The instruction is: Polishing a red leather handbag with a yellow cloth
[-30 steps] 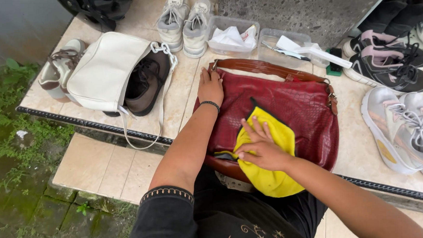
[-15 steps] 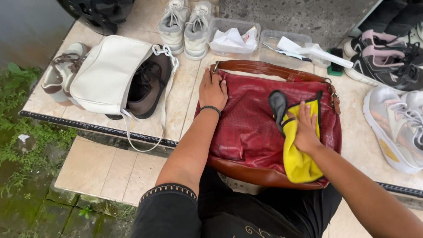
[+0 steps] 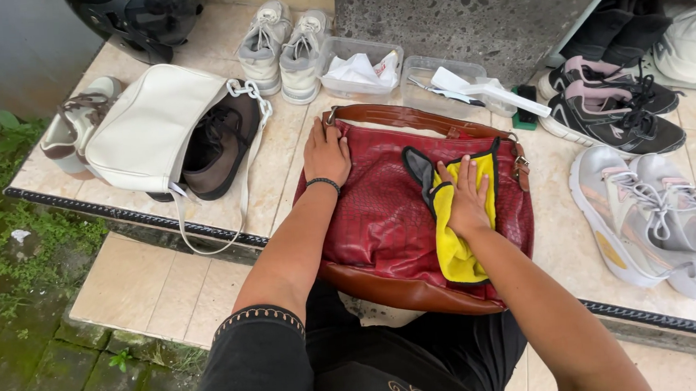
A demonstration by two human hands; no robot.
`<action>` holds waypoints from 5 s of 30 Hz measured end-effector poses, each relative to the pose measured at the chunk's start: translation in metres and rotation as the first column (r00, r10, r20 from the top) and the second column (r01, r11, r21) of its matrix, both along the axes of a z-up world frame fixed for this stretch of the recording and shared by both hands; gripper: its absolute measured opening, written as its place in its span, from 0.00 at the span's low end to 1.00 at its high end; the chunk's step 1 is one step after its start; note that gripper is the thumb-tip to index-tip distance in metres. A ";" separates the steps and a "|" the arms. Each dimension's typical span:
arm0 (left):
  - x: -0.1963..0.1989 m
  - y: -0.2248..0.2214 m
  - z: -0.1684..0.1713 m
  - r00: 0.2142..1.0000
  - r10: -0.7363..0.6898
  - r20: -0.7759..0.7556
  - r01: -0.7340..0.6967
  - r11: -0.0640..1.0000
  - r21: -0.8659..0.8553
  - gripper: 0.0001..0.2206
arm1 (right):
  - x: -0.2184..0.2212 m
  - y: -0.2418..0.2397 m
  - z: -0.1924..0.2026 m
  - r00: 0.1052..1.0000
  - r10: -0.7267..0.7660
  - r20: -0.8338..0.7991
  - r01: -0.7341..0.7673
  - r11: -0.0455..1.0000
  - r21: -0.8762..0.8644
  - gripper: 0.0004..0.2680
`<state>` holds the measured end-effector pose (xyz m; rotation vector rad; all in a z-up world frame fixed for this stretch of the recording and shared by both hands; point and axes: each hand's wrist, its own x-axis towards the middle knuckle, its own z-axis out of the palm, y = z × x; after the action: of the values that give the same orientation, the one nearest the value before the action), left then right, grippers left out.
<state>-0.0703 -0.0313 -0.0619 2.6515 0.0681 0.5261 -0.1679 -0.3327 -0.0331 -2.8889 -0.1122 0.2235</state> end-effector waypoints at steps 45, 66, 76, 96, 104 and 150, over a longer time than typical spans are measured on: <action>-0.005 0.002 0.009 0.999 -0.030 0.035 0.031 0.998 -0.045 0.08 | 0.037 -0.012 -0.014 0.918 -0.138 0.372 0.092 0.986 0.139 0.21; -0.012 0.002 0.022 0.997 -0.027 -0.066 0.022 0.996 -0.082 0.17 | 0.036 -0.011 -0.014 0.940 -0.077 0.331 0.071 0.997 0.030 0.19; -0.007 0.000 0.025 0.988 -0.023 -0.153 0.012 0.998 -0.067 0.15 | 0.044 -0.020 -0.035 0.891 -0.016 0.453 0.014 1.000 0.007 0.19; -0.006 0.002 0.033 0.976 -0.041 -0.215 0.033 0.999 -0.038 0.15 | 0.046 -0.022 -0.040 0.853 0.009 0.521 -0.020 1.000 0.014 0.18; -0.008 0.002 0.026 0.979 -0.053 -0.198 0.045 0.998 -0.048 0.15 | 0.043 -0.021 -0.038 0.875 -0.017 0.484 0.007 1.000 0.023 0.17; 0.033 0.011 -0.041 0.973 -0.069 -0.222 0.033 0.987 -0.160 0.19 | 0.130 0.143 -0.040 0.967 0.173 0.186 -0.243 0.841 0.484 0.22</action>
<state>-0.0371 -0.0207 -0.1030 2.5405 0.1044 0.1901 -0.0383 -0.1900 -0.0732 -2.3587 -0.4438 0.0243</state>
